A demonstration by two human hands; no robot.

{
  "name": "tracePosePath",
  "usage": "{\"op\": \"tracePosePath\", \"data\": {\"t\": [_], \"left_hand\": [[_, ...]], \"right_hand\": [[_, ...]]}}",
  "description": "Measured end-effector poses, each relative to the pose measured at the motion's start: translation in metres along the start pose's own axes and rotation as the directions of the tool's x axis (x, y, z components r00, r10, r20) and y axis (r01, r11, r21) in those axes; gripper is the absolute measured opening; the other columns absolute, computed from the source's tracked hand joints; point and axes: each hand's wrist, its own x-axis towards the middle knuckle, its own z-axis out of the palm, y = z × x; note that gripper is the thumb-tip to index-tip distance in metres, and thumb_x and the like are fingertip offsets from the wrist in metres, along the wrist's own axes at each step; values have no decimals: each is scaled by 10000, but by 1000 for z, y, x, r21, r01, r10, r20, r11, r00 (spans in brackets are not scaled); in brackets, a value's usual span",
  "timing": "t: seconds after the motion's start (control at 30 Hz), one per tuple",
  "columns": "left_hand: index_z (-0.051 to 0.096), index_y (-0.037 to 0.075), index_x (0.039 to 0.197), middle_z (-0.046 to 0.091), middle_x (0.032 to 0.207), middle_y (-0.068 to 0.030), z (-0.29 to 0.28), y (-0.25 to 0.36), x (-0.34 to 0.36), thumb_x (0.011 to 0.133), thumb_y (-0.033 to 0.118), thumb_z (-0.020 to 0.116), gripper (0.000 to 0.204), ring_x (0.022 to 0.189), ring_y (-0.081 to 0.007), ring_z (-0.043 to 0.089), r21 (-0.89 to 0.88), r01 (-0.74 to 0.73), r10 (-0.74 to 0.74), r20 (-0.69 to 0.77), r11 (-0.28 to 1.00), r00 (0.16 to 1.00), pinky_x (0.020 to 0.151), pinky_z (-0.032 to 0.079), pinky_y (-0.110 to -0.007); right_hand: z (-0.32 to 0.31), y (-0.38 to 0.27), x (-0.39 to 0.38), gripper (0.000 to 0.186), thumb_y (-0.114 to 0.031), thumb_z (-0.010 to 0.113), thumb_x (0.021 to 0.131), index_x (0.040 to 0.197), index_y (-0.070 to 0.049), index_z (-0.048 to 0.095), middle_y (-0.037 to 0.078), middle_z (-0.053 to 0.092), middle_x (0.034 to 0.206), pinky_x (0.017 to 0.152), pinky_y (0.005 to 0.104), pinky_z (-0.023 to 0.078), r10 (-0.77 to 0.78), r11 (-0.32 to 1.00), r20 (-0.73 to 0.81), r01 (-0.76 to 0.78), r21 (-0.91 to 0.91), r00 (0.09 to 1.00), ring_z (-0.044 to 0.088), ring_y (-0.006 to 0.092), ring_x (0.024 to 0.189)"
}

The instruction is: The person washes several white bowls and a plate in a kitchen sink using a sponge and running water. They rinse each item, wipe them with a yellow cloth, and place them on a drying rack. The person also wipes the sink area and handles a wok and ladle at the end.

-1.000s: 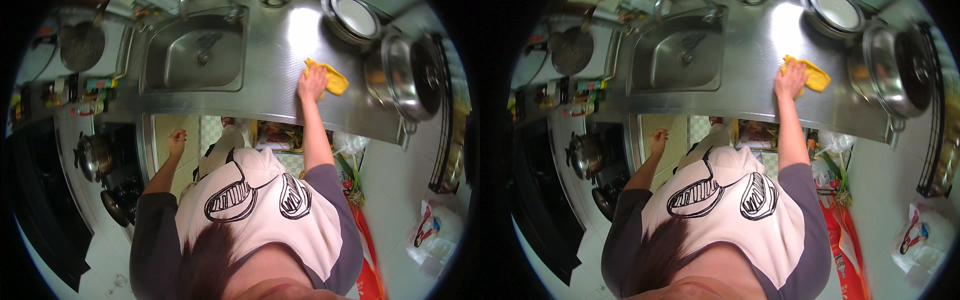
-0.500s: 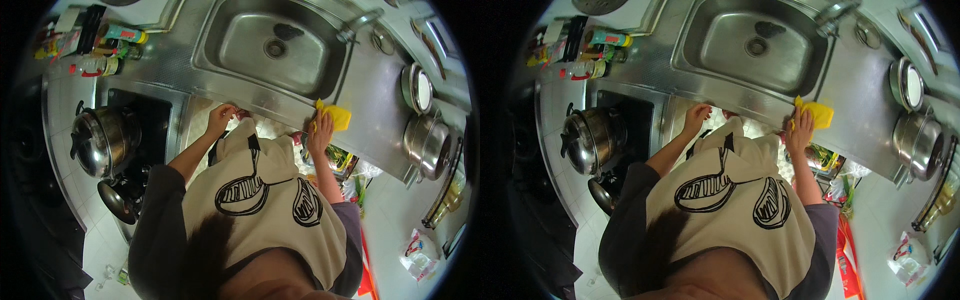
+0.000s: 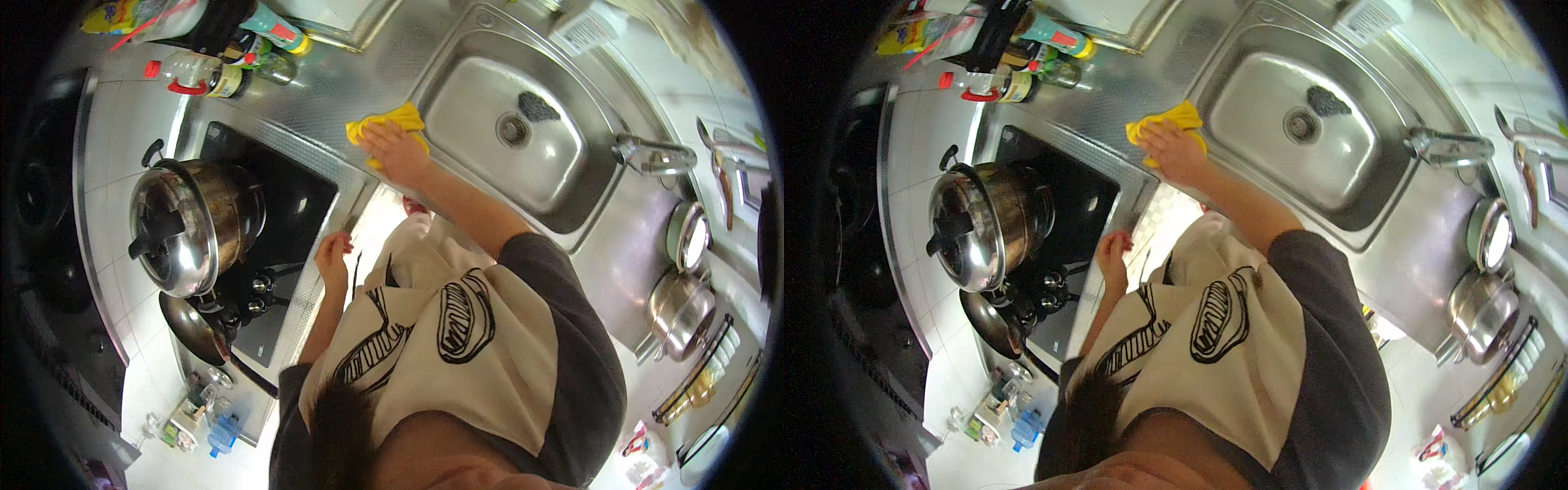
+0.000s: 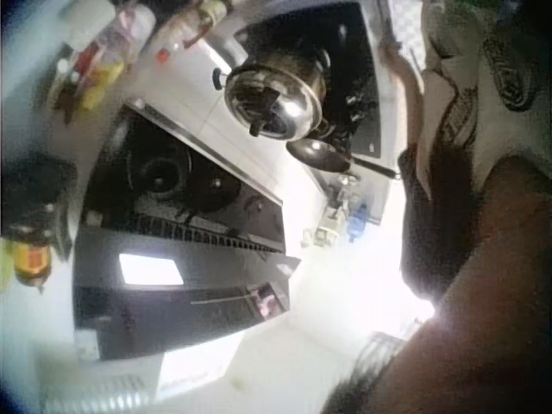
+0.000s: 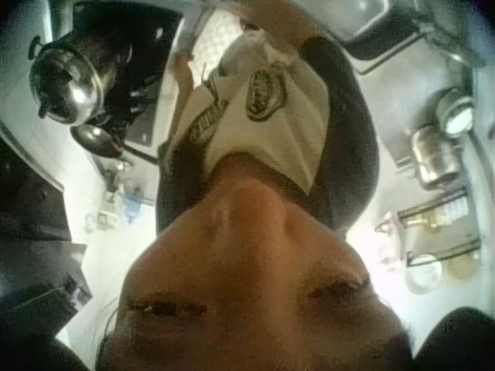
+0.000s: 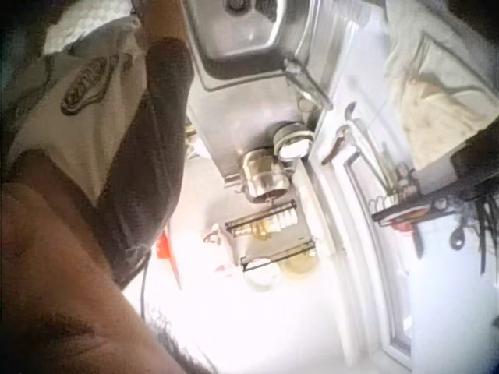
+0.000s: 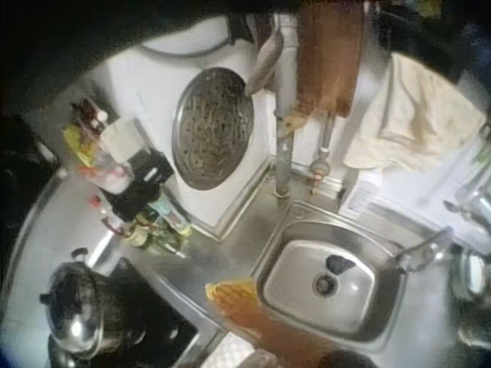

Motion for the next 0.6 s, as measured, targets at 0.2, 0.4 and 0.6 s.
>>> {"op": "tracePosePath", "data": {"t": [0.2,0.4,0.6], "left_hand": [[604,-3,888,622,828,-78,-21,-11,-69,914,113,510,151,694,-138,568,-83,151,-168,-276,985,946,634,470,-271],[602,-12,908,626,820,-90,-5,-22,-107,900,157,556,176,687,-153,576,-159,179,-222,-321,971,921,621,467,-272],[621,-11,916,643,801,-102,-2,-32,-133,884,193,588,209,657,-164,601,-182,202,-263,-427,962,865,588,485,-285]], "right_hand": [[-3,110,81,512,-404,426,904,1385,-247,347,47,321,1445,1103,529,86,104,951,38,-88,-298,994,221,224,1363],[-32,213,117,529,-383,425,898,1404,-299,298,57,212,1491,1079,567,95,625,718,-90,-616,-325,776,149,330,1372],[-11,191,108,571,-277,565,809,1342,-151,403,195,352,1361,1046,553,214,664,651,-481,-759,-5,572,241,412,1302]]}}
